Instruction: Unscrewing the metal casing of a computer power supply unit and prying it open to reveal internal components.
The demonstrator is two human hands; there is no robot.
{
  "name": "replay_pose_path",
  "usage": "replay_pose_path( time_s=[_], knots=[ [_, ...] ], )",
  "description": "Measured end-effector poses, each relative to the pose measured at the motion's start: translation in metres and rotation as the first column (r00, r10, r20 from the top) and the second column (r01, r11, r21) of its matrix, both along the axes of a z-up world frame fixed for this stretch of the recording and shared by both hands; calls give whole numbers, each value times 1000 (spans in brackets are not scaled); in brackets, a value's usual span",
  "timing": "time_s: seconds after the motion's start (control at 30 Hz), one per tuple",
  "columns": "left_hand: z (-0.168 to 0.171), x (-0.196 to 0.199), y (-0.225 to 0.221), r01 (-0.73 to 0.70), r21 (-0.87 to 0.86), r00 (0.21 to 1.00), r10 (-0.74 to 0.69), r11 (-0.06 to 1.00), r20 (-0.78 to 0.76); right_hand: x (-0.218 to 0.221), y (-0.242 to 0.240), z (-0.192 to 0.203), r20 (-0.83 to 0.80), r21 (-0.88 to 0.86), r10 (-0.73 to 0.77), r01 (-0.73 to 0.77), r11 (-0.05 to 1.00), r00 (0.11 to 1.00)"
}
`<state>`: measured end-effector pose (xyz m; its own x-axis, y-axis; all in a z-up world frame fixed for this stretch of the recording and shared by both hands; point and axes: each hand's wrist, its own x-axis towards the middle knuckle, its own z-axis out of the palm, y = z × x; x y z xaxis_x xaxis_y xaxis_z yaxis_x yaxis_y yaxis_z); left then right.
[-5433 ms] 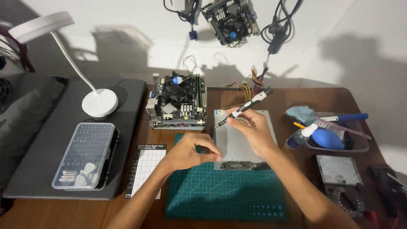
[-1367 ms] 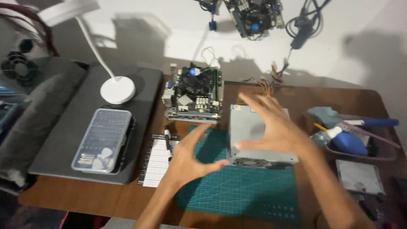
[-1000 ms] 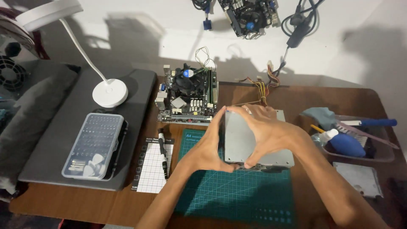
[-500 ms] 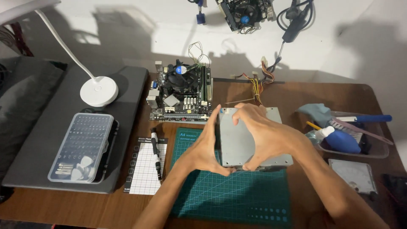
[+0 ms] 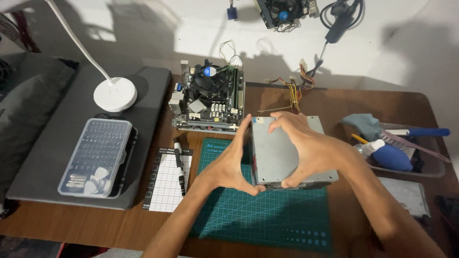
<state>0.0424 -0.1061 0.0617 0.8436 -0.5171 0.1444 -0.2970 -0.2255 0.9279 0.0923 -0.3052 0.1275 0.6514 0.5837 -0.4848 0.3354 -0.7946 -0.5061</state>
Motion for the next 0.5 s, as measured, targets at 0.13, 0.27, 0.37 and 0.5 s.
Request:
replay_pose_path(
  time_s=[0.13, 0.27, 0.37, 0.5],
  knots=[
    [-8, -2, -5, -47, 101, 998, 43, 994, 37, -12, 1, -13, 160, 19, 130, -135, 991, 979],
    [-9, -7, -6, -71, 37, 995, 68, 997, 73, -17, -5, -30, 265, -141, 258, -228, 963, 929],
    [-11, -3, -4, -86, 0, 988, 85, 996, 129, -15, -4, -20, 277, -113, 236, -213, 971, 931],
    [5, -5, -3, -90, 81, 995, 93, 993, -24, -8, -5, -20, 216, -75, 102, -88, 993, 971]
  ],
)
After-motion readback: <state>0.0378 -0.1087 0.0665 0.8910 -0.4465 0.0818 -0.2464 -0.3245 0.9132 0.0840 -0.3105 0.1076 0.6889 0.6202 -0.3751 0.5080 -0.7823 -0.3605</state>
